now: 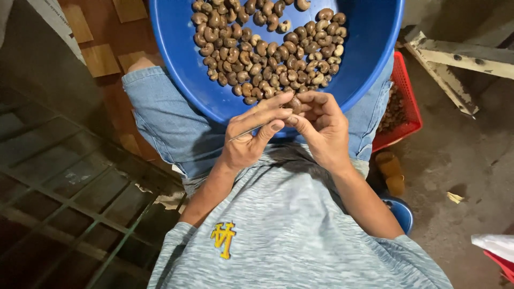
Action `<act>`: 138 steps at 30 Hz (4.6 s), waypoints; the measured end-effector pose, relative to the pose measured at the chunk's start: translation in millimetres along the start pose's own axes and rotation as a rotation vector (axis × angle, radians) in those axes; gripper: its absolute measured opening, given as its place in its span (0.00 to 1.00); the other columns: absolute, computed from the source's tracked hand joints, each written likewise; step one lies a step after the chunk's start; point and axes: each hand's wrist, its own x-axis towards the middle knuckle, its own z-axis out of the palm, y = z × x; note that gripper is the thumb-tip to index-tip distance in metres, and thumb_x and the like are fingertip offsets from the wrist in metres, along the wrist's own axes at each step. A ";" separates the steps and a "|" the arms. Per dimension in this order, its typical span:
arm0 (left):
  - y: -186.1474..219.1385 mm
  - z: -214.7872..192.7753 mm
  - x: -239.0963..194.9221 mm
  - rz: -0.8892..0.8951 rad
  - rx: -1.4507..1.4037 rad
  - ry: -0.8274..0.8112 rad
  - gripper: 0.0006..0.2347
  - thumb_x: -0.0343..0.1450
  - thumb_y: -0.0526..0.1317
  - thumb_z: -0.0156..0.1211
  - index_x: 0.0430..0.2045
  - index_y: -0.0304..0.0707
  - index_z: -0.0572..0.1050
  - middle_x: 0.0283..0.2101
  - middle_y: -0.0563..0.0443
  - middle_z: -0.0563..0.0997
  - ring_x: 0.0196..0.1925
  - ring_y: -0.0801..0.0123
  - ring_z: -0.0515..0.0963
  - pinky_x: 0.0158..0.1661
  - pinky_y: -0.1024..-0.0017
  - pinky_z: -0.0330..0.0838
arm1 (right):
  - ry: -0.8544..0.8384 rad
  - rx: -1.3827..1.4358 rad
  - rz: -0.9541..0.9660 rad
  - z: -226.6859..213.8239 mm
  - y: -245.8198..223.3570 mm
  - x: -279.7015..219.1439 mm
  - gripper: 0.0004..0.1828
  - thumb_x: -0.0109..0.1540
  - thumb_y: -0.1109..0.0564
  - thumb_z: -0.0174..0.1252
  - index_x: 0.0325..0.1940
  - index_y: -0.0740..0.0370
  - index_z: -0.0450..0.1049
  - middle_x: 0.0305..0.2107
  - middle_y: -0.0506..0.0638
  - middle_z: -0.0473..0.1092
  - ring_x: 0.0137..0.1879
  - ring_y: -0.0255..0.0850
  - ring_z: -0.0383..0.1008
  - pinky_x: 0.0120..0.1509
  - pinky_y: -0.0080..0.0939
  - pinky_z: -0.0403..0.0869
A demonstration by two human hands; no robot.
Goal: The person sits with a blue basin of nuts on their lap and uses a small knife to peel the outer shells off individual nuts. They pick up a nut, scrape the shell with the knife, and then drop the peeled nut into a red basket on the floor.
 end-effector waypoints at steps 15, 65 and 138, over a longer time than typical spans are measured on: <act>-7.5 -3.3 -3.6 0.015 -0.002 0.056 0.10 0.80 0.33 0.62 0.53 0.28 0.82 0.57 0.34 0.84 0.61 0.42 0.83 0.57 0.46 0.84 | -0.047 0.112 0.061 -1.4 8.7 -1.4 0.22 0.64 0.69 0.64 0.59 0.75 0.66 0.39 0.63 0.75 0.43 0.44 0.80 0.46 0.45 0.84; -20.2 -5.0 5.2 -0.203 0.086 0.061 0.11 0.83 0.34 0.53 0.48 0.18 0.78 0.50 0.26 0.84 0.53 0.39 0.85 0.54 0.43 0.84 | 0.856 -0.748 0.734 -289.3 222.7 -416.3 0.24 0.68 0.54 0.60 0.22 0.69 0.64 0.12 0.56 0.58 0.17 0.37 0.54 0.20 0.41 0.53; 8.3 14.4 1.6 0.004 0.114 0.060 0.11 0.84 0.36 0.53 0.58 0.37 0.79 0.61 0.40 0.82 0.64 0.46 0.81 0.60 0.46 0.84 | -0.089 -0.169 -0.072 4.6 -42.8 4.4 0.20 0.69 0.65 0.55 0.66 0.72 0.68 0.43 0.66 0.78 0.49 0.50 0.82 0.50 0.53 0.83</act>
